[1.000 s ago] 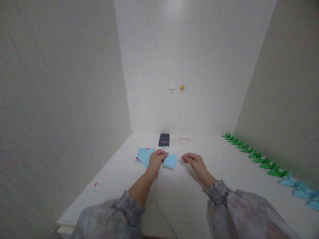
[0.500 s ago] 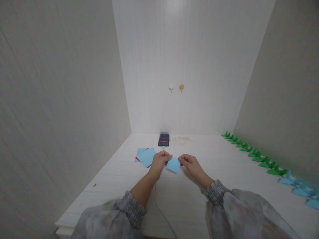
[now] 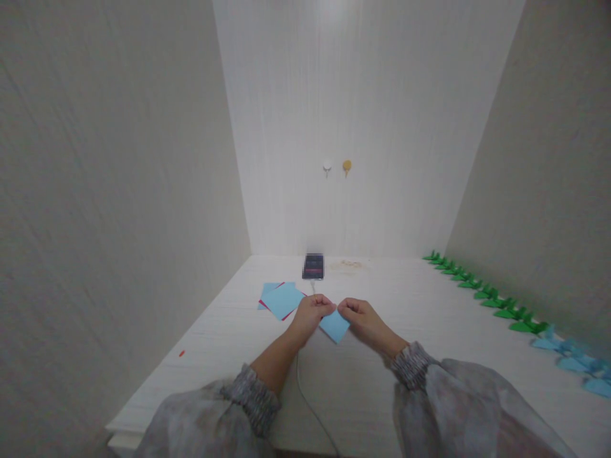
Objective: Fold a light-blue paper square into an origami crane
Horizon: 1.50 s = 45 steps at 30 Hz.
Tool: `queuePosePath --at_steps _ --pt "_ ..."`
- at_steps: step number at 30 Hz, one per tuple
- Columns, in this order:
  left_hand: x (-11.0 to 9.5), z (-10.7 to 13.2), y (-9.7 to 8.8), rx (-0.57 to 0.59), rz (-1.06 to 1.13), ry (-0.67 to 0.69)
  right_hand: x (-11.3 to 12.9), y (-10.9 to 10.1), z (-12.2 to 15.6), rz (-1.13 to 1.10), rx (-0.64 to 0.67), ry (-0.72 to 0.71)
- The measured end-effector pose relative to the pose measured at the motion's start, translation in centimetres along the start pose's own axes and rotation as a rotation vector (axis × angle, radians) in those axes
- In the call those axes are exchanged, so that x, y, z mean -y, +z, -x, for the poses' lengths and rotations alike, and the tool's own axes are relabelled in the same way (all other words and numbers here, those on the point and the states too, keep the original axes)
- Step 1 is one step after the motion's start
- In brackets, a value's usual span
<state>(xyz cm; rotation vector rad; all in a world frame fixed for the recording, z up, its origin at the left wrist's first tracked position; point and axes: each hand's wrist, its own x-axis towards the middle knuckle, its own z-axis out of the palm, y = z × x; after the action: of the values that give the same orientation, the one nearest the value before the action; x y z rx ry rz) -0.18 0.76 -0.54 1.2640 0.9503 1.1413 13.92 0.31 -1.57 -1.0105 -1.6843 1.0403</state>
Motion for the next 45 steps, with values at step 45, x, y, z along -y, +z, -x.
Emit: queuePosePath --at_steps 45 --pt "0.3 -0.7 -1.0 -0.029 -0.124 0.112 0.6 0.2 0.3 -0.287 -0.023 0.11"
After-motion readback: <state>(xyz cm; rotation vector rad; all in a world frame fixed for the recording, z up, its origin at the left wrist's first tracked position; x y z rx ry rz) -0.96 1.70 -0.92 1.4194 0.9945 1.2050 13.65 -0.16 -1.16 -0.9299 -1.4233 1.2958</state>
